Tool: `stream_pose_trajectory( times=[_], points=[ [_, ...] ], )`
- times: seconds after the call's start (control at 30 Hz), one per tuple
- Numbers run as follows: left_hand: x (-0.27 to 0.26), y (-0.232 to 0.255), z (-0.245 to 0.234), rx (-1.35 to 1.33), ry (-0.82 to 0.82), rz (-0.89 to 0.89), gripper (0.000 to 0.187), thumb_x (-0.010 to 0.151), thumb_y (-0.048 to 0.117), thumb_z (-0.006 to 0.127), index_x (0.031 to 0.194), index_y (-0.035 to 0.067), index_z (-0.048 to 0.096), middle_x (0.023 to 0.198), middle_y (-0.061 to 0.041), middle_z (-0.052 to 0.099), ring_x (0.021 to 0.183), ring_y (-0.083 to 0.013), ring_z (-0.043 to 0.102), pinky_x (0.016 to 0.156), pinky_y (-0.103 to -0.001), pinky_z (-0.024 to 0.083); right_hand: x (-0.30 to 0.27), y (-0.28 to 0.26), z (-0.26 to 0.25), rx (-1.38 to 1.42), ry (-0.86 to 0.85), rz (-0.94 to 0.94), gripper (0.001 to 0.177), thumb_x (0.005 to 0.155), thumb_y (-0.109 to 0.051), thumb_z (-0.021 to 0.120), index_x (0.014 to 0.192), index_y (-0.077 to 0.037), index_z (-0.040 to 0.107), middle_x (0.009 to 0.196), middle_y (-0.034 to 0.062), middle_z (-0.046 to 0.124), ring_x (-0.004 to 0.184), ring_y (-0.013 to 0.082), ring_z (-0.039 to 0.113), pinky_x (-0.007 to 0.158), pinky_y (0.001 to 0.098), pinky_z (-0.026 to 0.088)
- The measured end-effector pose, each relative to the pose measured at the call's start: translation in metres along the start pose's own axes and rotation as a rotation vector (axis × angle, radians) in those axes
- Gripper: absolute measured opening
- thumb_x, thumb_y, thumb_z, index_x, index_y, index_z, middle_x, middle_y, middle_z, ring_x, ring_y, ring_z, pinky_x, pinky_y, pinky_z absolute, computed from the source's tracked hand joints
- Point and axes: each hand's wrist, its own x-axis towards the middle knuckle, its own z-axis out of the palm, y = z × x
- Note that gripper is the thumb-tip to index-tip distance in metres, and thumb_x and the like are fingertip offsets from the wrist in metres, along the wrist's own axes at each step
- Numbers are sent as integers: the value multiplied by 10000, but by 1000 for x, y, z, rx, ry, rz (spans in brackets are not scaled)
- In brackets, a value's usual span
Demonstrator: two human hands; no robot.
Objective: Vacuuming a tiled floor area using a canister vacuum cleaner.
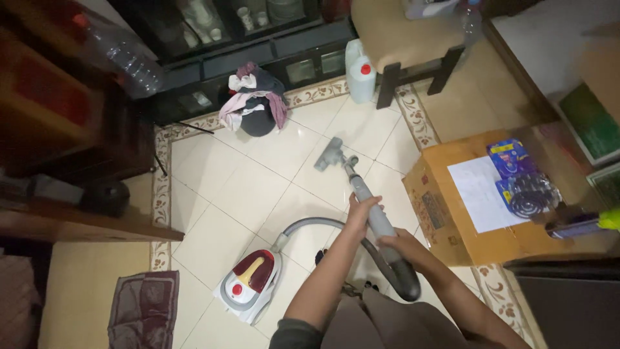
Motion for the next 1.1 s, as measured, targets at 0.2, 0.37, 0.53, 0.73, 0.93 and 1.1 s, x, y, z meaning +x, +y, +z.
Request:
stream_pose_trajectory(
  times=[0.2,0.37,0.53,0.73,0.93,1.1],
  points=[
    [-3,11,-16,21,-120,83,928,810,106,773,1542,8,210,1147,-173,582,871,-271,698,710,-429,624,2,-21,19,-90,-9,66,466,778,-310,721,1053,57,639,775,116,669,607,206,634,548,349,517],
    [33,28,-37,122,-51,82,968,810,117,741,1565,81,135,1179,-177,596,874,-273,706,715,-421,611,74,11,34,6,9,75,514,761,-339,708,1108,33,632,804,119,684,634,216,655,572,353,535],
    [79,39,-65,283,49,101,990,799,103,710,1591,83,117,1219,-196,593,845,-288,704,691,-416,595,126,16,58,19,-5,105,570,755,-359,726,1138,53,634,872,134,676,694,230,656,596,374,535],
    [103,64,-80,398,75,67,1040,735,73,705,1586,63,107,1192,-200,592,801,-290,720,684,-404,603,154,11,80,-55,61,141,603,719,-402,715,1111,51,646,872,147,685,707,240,683,622,378,574],
    [108,112,-80,508,36,156,841,662,43,720,1382,-87,306,864,-203,674,667,-293,704,605,-414,591,147,-39,103,-65,90,177,650,691,-440,779,1109,39,650,874,152,685,726,251,678,623,378,553],
    [85,181,-63,531,-124,44,794,683,80,741,1330,-89,314,932,-177,633,696,-265,713,606,-414,621,114,-103,130,-34,-31,-31,547,744,-322,798,1125,15,598,897,119,699,780,208,696,704,361,572]
  ],
)
